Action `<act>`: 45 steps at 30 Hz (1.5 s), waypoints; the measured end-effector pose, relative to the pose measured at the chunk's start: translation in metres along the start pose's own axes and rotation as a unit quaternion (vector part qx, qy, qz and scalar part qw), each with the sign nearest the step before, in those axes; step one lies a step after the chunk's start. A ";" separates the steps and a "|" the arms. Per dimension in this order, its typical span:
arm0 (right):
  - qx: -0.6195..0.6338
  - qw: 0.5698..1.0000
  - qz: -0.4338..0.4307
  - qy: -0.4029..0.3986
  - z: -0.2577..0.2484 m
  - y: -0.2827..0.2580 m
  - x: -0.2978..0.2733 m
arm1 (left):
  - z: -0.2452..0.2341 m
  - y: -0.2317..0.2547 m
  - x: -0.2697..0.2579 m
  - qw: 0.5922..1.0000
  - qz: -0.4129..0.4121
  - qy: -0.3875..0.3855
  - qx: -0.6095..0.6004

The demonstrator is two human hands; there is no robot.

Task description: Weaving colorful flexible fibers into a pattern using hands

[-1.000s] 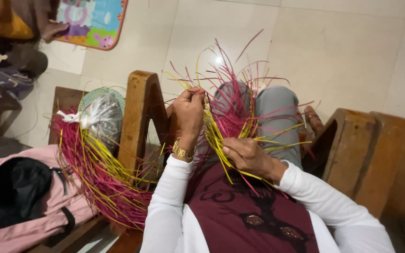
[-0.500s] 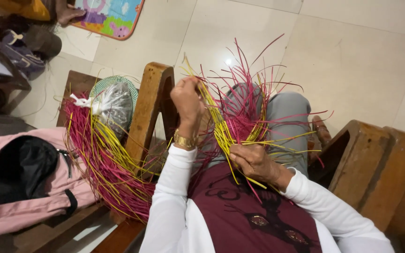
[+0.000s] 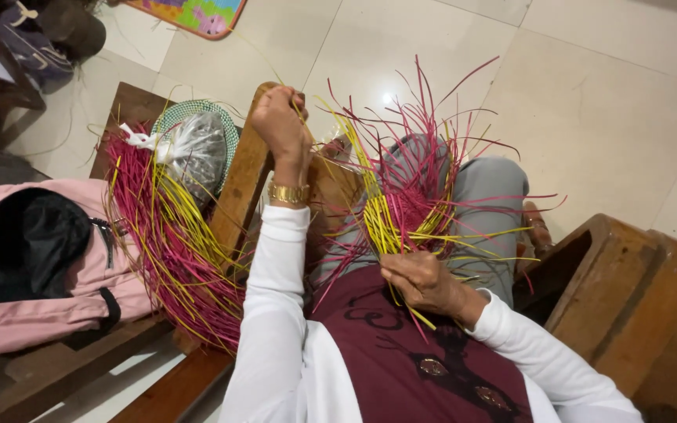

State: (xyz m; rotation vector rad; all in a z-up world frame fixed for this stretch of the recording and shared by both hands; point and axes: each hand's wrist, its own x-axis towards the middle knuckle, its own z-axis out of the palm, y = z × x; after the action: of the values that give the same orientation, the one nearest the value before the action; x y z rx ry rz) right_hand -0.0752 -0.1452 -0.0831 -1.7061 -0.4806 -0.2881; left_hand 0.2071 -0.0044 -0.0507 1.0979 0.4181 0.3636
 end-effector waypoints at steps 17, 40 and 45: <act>0.007 0.998 -0.002 -0.056 -0.019 -0.041 0.029 | -0.018 0.051 0.085 0.991 -0.030 0.068 0.110; 0.021 0.944 0.320 0.075 -0.070 -0.012 0.038 | -0.045 0.083 -0.053 0.462 0.694 -0.241 0.497; 0.261 0.883 0.354 0.164 -0.052 0.016 0.018 | -0.041 0.013 -0.142 0.519 0.622 -0.543 0.223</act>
State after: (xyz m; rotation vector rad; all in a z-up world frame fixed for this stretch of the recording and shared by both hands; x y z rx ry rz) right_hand -0.0483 -0.1951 -0.0791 -1.1625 0.3131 0.0905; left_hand 0.0633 -0.0353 -0.0343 1.7531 -1.6477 0.7214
